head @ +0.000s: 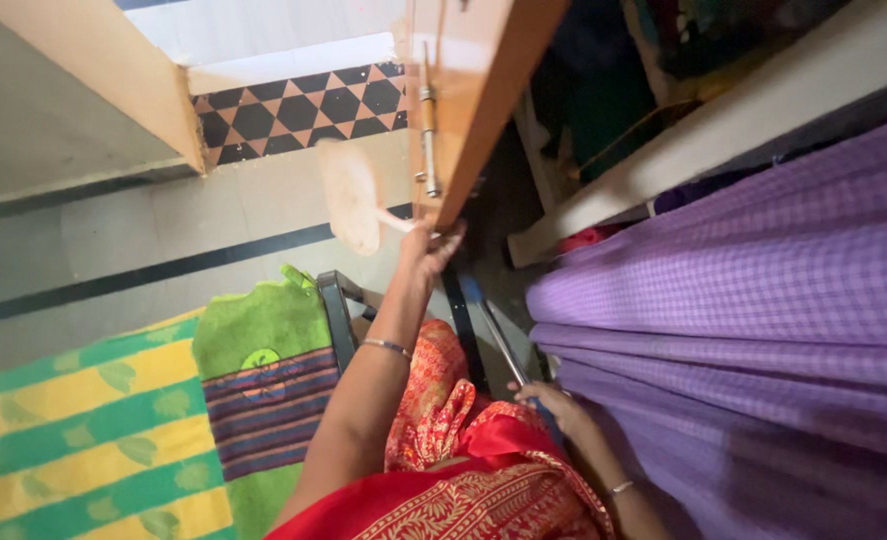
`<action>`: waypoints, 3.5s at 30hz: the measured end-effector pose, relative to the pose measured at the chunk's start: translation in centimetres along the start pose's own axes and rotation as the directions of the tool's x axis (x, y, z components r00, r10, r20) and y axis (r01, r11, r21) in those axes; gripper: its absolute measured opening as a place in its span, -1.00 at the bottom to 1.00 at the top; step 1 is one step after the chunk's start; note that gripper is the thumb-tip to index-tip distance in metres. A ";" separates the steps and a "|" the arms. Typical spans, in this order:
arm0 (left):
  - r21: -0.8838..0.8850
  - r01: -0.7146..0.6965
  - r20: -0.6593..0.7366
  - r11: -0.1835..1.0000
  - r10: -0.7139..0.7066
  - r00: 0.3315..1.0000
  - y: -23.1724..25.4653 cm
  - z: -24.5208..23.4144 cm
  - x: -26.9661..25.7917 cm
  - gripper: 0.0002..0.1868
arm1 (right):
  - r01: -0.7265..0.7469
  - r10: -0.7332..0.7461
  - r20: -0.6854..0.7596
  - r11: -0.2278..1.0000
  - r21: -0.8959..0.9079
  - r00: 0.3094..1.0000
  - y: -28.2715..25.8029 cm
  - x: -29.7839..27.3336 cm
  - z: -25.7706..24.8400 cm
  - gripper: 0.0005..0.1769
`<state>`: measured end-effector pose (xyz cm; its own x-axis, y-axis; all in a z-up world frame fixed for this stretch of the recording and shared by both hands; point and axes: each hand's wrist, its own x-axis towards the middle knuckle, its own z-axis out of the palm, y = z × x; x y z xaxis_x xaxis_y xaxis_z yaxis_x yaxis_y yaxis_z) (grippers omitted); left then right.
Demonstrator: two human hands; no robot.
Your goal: The person sweeps the floor and surfaces throughout the room using a broom and a dustpan.
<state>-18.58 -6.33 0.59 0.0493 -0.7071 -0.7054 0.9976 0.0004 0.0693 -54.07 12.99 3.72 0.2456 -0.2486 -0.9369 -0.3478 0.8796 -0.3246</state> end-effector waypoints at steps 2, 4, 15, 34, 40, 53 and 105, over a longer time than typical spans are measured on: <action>0.144 0.035 -0.024 0.989 -0.032 0.999 -1.2 0.6 -0.8 -0.68 | 0.009 -0.186 0.369 0.901 0.433 0.911 -0.1 -0.2 -0.7 -0.45; 0.298 0.049 0.005 0.953 -0.053 0.999 -2.4 0.3 -1.5 -0.67 | -0.028 -0.261 0.459 0.846 0.533 0.849 0.3 -1.5 -2.0 -0.45; 0.483 -0.276 -0.153 0.831 0.391 0.908 -3.4 -13.8 -12.4 -0.65 | -0.051 -0.041 0.188 0.886 0.460 0.981 10.2 -14.0 -6.5 -0.58; 0.521 -0.630 -0.080 0.575 0.768 0.635 4.1 -20.1 -23.9 -0.76 | -0.469 -0.338 0.742 0.606 0.642 0.579 -15.3 5.7 7.8 -0.75; 0.540 -0.605 -0.113 0.585 0.762 0.637 5.5 -19.3 -23.1 -0.79 | -0.425 -0.304 0.663 0.573 0.701 0.684 -26.1 5.7 8.3 -0.40; 0.577 -0.649 -0.094 0.496 0.829 0.551 8.6 -19.9 -21.9 -0.82 | -0.065 -0.044 0.435 0.970 0.232 0.899 -9.5 -13.1 1.9 -0.77; 0.650 -0.583 -0.251 0.487 0.862 0.440 10.2 -12.6 -23.2 -0.88 | -0.430 0.311 0.478 0.888 0.162 0.822 -25.2 7.5 2.2 -0.83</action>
<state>-8.89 19.01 8.74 0.8940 -0.1331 -0.4279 0.4256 -0.0468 0.9037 -41.45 -10.17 5.21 0.5258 0.2630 -0.8089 -0.2681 0.9538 0.1359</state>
